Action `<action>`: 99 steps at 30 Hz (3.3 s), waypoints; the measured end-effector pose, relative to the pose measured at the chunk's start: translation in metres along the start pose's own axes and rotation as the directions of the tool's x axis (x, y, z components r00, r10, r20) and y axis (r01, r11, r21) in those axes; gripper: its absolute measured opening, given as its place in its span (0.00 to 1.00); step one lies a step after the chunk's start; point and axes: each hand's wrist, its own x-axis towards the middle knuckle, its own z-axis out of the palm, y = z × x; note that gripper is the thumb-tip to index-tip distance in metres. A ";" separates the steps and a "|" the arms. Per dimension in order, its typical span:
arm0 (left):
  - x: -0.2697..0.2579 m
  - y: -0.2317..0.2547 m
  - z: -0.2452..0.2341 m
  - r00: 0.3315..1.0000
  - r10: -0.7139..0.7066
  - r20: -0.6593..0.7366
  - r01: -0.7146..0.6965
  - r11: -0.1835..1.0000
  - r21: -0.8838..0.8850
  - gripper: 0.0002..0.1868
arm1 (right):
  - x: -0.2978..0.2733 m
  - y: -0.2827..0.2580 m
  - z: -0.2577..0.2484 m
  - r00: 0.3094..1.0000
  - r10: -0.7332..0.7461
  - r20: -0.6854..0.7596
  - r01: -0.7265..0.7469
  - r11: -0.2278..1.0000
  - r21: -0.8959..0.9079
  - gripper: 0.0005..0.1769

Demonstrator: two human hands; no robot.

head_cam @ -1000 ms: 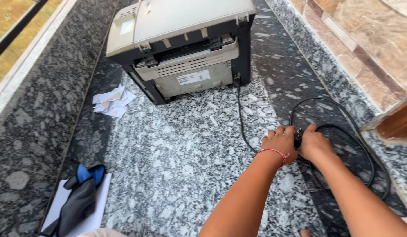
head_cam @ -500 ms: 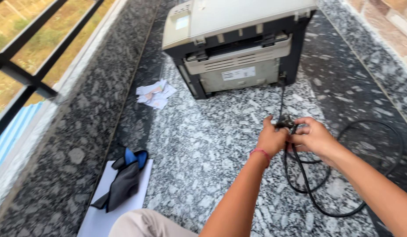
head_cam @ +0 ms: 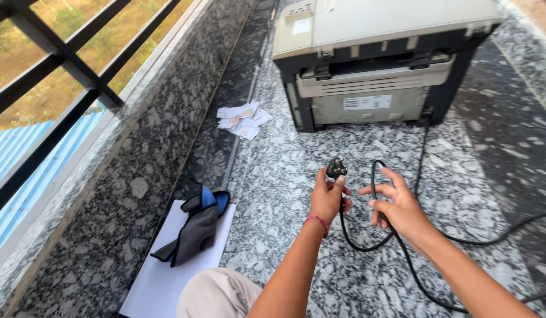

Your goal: The person wipes the exterior of a printer with a blue cloth, cleaning the top, front, and sides. They then unplug the power cord, coil it, and place it on top of the printer.

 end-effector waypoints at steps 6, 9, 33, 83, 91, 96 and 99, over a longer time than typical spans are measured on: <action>0.014 -0.047 -0.029 0.996 -0.078 0.034 0.082 0.985 -0.151 0.26 | 0.008 0.019 0.035 0.982 -0.108 0.153 0.103 0.994 0.042 0.42; 0.037 -0.091 -0.043 0.999 -0.013 0.049 0.026 0.958 -0.284 0.23 | 0.014 0.026 0.048 0.978 -0.111 0.177 0.117 0.993 -0.029 0.41; 0.039 -0.042 -0.041 0.993 -0.081 -0.086 0.008 0.776 -0.631 0.16 | 0.016 0.030 0.061 0.999 -0.002 0.040 0.035 0.532 -0.846 0.32; 0.025 -0.041 -0.026 0.900 -0.091 0.426 0.317 0.808 -0.497 0.19 | 0.020 0.032 0.056 0.989 0.132 0.059 0.019 0.290 -0.957 0.49; 0.029 -0.037 -0.025 0.977 -0.052 0.209 0.157 0.837 -0.524 0.33 | 0.020 0.025 0.063 0.985 0.144 0.098 0.039 0.368 -0.929 0.40; 0.038 -0.030 -0.035 0.997 -0.050 0.065 0.074 0.886 -0.457 0.28 | 0.029 0.032 0.049 0.952 0.289 0.105 -0.006 0.359 -0.933 0.37; 0.041 -0.022 -0.045 0.998 -0.061 0.006 0.057 0.886 -0.460 0.30 | 0.044 0.048 0.032 0.931 0.360 0.055 -0.072 0.331 -0.941 0.30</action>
